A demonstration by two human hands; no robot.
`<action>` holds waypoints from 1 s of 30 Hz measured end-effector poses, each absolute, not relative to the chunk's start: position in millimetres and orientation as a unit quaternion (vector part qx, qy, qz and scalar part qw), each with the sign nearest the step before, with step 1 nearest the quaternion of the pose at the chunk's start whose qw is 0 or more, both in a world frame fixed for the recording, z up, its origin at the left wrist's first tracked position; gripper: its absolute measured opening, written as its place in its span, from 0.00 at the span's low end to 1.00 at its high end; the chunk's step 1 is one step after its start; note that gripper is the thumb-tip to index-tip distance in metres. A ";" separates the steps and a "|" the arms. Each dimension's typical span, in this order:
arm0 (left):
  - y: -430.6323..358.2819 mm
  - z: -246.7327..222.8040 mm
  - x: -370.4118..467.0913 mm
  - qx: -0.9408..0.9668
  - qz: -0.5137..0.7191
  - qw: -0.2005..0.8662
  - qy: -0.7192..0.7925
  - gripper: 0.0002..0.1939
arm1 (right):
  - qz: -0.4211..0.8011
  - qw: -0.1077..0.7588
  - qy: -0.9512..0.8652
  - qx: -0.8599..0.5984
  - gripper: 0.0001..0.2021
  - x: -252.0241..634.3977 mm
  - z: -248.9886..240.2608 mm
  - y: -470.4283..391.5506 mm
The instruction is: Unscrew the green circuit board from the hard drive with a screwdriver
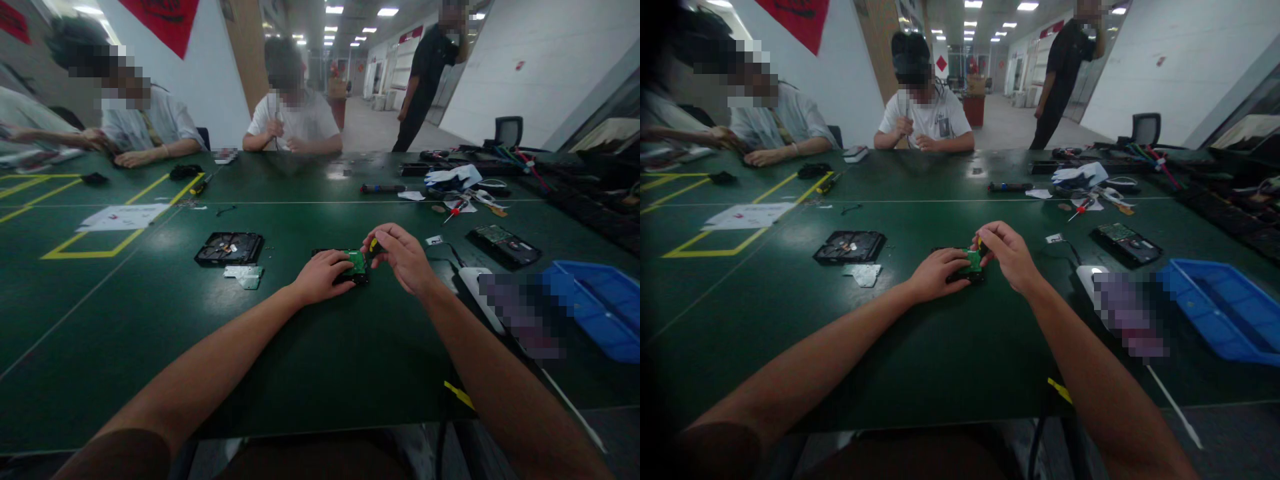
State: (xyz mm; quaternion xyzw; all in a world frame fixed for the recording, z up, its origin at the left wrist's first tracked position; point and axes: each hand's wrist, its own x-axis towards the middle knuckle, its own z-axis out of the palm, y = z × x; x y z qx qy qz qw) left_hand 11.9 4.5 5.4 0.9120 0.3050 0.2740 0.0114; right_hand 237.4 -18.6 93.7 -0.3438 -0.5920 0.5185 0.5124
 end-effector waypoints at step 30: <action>6.0 3.7 11.7 0.913 0.267 0.006 0.309 0.23 | 0.533 0.535 -0.571 -0.321 0.11 240.9 94.4 -15.5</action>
